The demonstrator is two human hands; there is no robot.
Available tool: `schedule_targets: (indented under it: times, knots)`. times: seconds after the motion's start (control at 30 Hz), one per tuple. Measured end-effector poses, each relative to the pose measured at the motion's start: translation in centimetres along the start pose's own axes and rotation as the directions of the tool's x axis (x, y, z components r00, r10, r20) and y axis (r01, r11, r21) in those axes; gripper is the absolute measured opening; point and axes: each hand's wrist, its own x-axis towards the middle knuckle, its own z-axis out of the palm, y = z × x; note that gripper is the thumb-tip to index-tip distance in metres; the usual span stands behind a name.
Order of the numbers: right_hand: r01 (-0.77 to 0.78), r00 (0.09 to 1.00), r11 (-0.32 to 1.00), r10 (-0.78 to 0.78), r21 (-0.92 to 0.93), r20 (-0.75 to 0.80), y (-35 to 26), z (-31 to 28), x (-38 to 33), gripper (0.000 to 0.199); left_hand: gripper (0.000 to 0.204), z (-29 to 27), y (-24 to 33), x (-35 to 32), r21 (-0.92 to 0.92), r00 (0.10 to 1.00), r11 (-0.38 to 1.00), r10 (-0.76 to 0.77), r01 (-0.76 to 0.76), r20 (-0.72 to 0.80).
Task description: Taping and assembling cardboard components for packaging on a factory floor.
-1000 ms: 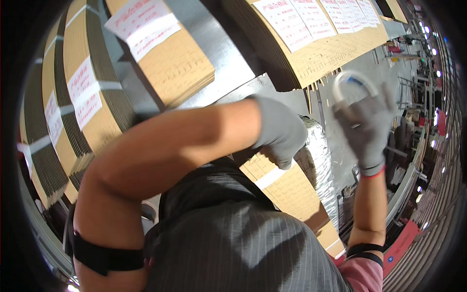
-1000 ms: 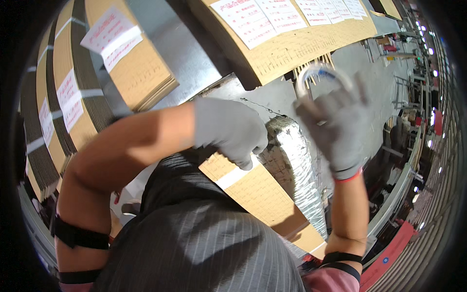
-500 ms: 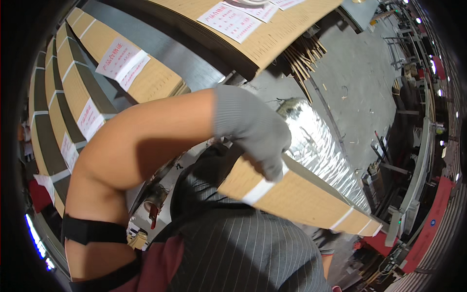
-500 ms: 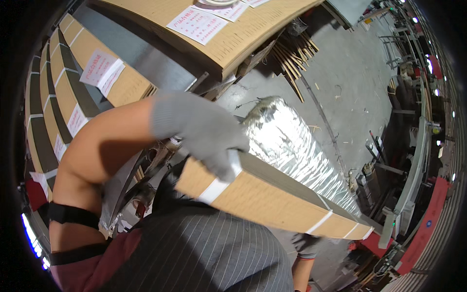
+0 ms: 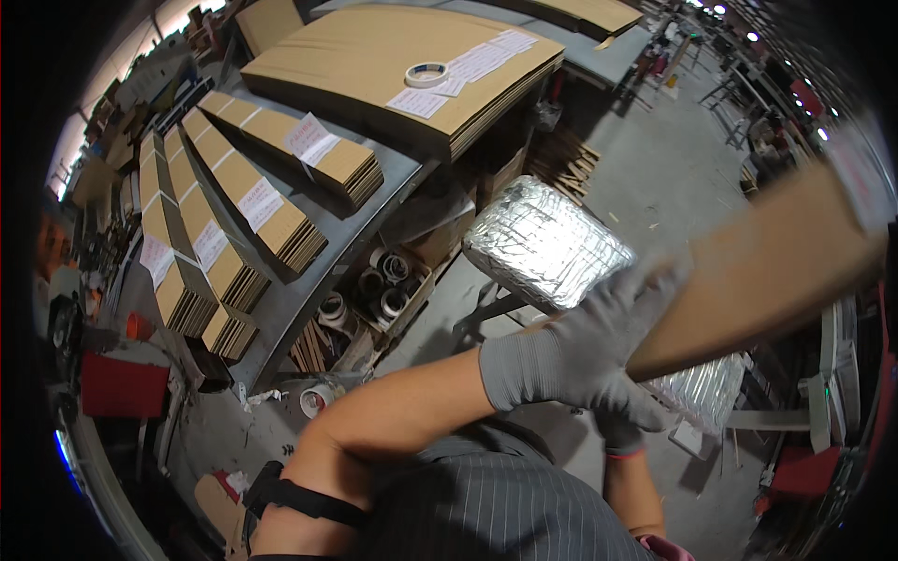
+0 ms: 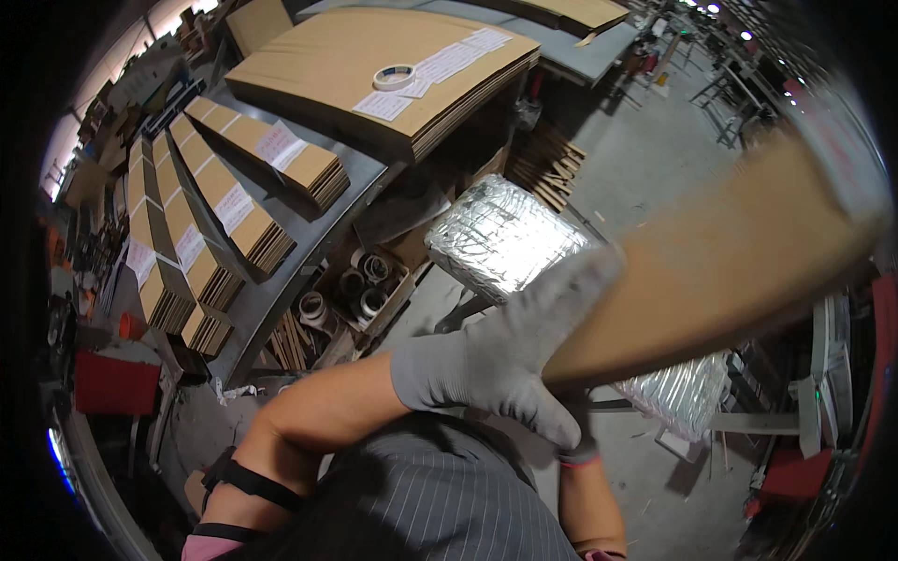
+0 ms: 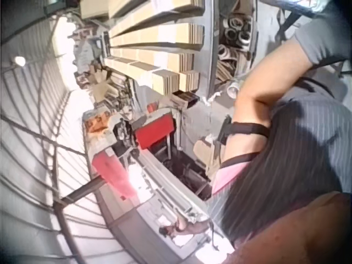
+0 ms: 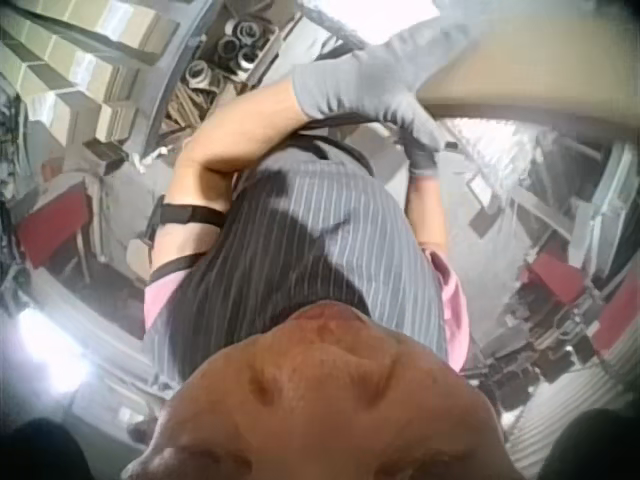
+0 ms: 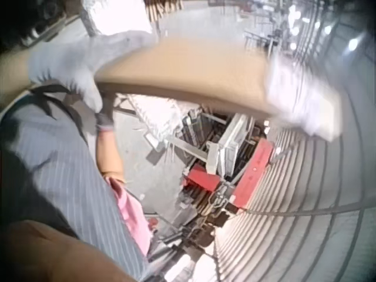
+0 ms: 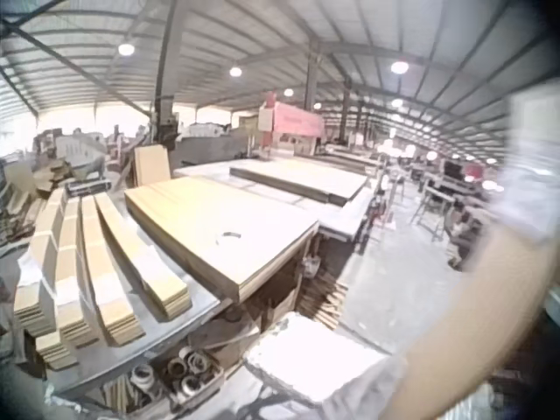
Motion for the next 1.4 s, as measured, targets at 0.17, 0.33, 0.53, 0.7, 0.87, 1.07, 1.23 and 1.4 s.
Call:
schedule_targets:
  times: [0.17,0.33,0.53,0.7,0.87,1.07,1.23,1.4]
  knots:
    - [0.200,0.961,0.586,0.037,-0.785,0.273,-0.4,13.9,-3.6,0.102,0.116,-3.8,-1.0,-11.2,-0.719,0.921,0.610,-0.374,0.334,0.110]
    - [0.316,0.931,0.559,-0.027,-0.767,0.364,-0.9,19.3,-8.1,0.124,0.106,-1.7,-2.1,-22.1,-0.452,0.949,0.836,-0.254,0.312,0.186]
    - [0.507,0.859,0.239,-0.055,-0.828,0.510,1.4,20.1,-9.7,0.112,0.105,-3.4,3.0,-27.6,-0.276,0.959,0.955,-0.174,0.109,-0.223]
    - [0.515,0.846,0.267,-0.002,-0.815,0.533,2.6,22.4,-10.9,0.078,0.084,-4.6,8.1,-28.5,-0.068,0.928,0.935,-0.355,0.349,-0.117]
    - [0.597,0.798,0.018,0.089,-0.802,0.596,1.2,24.4,-11.0,0.075,0.090,-4.4,11.2,-28.5,0.105,0.836,0.831,-0.535,0.547,-0.121]
    - [0.775,0.625,-0.183,0.084,-0.604,0.776,1.4,24.6,-9.8,0.078,0.083,-4.2,12.8,-28.2,0.274,0.782,0.733,-0.598,0.623,-0.178]
    - [0.729,0.683,0.037,0.030,-0.683,0.730,1.3,22.4,-7.9,0.081,0.074,-4.5,11.4,-26.5,0.184,0.831,0.812,-0.529,0.555,-0.173]
    - [0.779,0.628,0.028,-0.054,-0.627,0.777,-1.0,22.0,-10.9,0.078,0.072,-4.6,14.2,-24.4,0.142,0.853,0.841,-0.518,0.521,-0.061]
